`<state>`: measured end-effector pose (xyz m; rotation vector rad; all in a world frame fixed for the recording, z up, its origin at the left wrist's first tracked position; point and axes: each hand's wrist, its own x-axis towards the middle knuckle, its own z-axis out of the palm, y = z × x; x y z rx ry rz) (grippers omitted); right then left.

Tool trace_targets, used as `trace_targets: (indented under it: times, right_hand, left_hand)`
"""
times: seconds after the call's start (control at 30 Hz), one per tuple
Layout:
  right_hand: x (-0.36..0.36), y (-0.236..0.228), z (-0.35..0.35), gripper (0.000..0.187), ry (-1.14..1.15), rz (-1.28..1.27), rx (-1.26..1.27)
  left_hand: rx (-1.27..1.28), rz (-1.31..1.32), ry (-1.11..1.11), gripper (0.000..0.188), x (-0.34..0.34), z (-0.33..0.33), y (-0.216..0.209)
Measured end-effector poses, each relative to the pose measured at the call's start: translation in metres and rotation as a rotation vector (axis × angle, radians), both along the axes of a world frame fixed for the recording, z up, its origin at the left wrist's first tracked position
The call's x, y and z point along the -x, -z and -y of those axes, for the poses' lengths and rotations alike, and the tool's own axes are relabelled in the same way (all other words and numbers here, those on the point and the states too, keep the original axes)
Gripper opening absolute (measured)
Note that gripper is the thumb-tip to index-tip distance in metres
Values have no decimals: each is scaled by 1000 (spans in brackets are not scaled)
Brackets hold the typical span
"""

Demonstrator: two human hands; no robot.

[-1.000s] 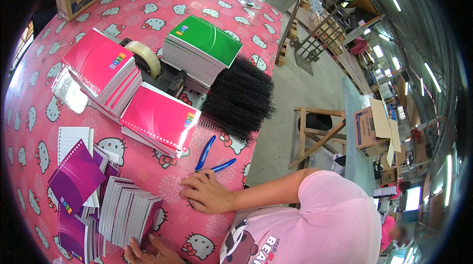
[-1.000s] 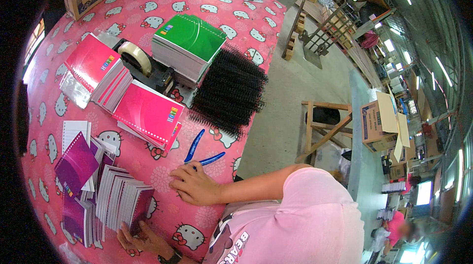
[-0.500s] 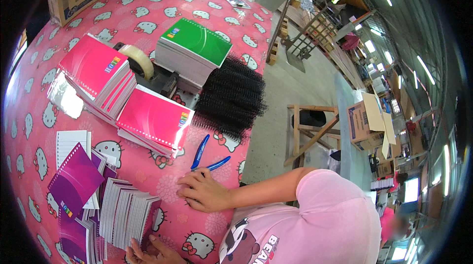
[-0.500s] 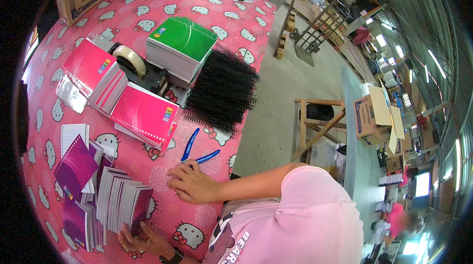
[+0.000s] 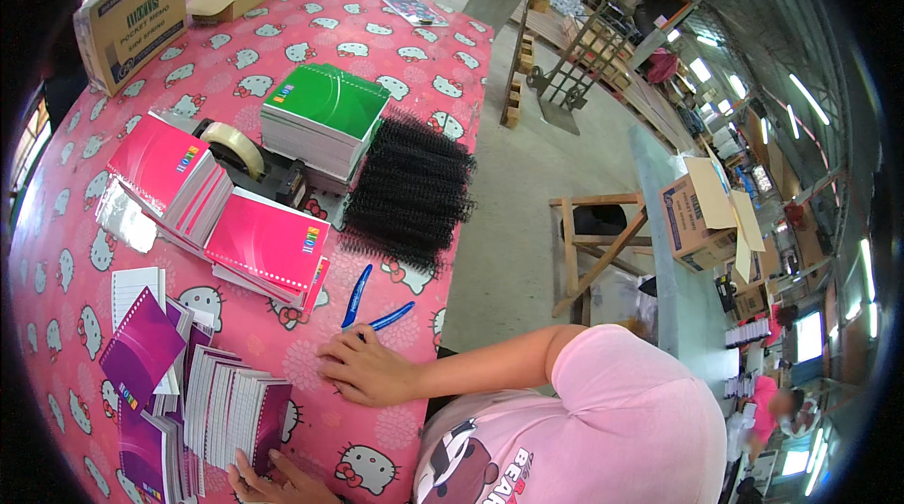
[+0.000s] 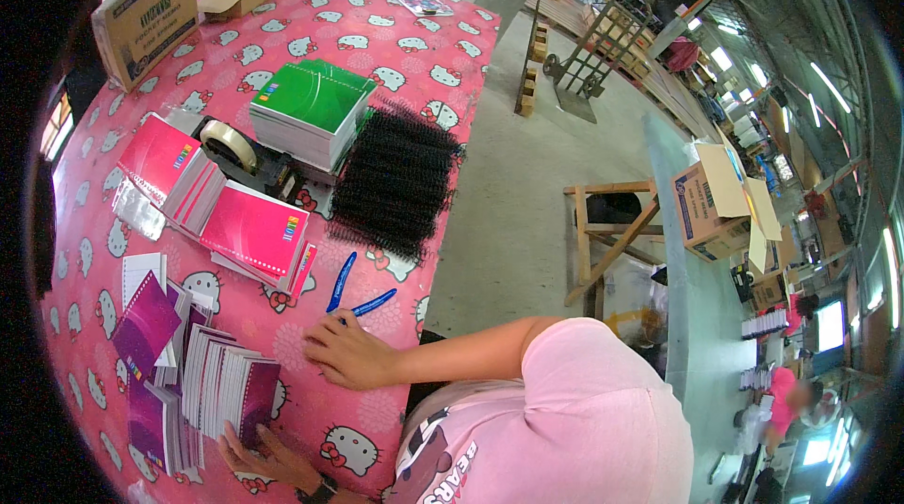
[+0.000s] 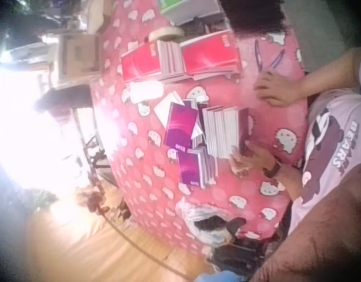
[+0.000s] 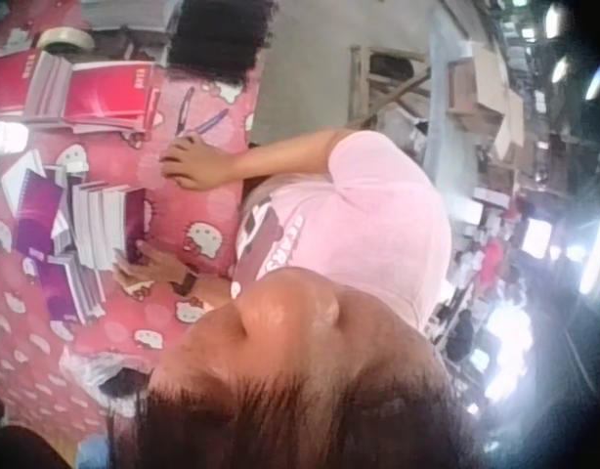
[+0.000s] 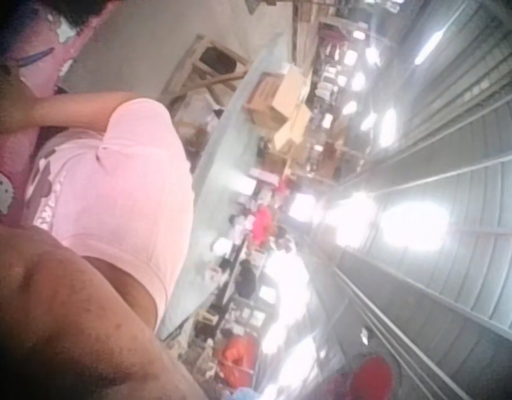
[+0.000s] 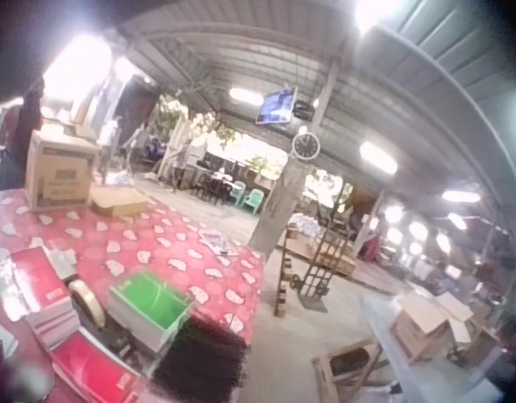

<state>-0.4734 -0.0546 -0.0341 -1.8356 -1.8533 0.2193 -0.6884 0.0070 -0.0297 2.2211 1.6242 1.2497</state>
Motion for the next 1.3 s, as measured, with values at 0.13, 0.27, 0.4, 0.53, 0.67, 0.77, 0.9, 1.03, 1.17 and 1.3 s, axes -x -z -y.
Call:
trace_targets:
  times: [0.13, 0.27, 0.4, 0.53, 0.67, 0.77, 0.9, 1.03, 1.17, 1.3]
  right_hand:
    - [0, 1, 0, 27, 1, -11, -36]
    - [0, -1, 0, 25, 1, -24, -7]
    - [0, 1, 1, 28, 0, -25, -96]
    - [-1, 4, 1, 29, -4, -20, -103]
    - [0, 5, 3, 30, -6, -13, -123]
    - [0, 8, 3, 30, -3, -3, -135]
    - [1, 6, 3, 30, 9, 9, -156]
    - [2, 6, 2, 31, 7, 16, -152]
    - [3, 6, 1, 32, -1, 25, -165]
    - [1, 6, 3, 33, 9, 41, -155]
  left_hand:
    - [-13, 28, -3, 44, -2, -2, 0]
    - [1, 23, -1, 46, -1, -3, -1]
    - [-11, 48, 30, 46, 2, -6, 7]
    - [-17, 60, 23, 45, 2, -5, 10]
    - [-20, 77, 44, 44, 1, -3, 8]
    - [1, 83, 37, 45, 1, -3, 7]
    - [19, 102, 41, 46, 4, -5, 10]
    - [13, 112, 44, 47, 4, -5, 10]
    - [-5, 125, 48, 47, 7, -6, 13]
    - [-10, 98, 61, 44, 4, -6, 12]
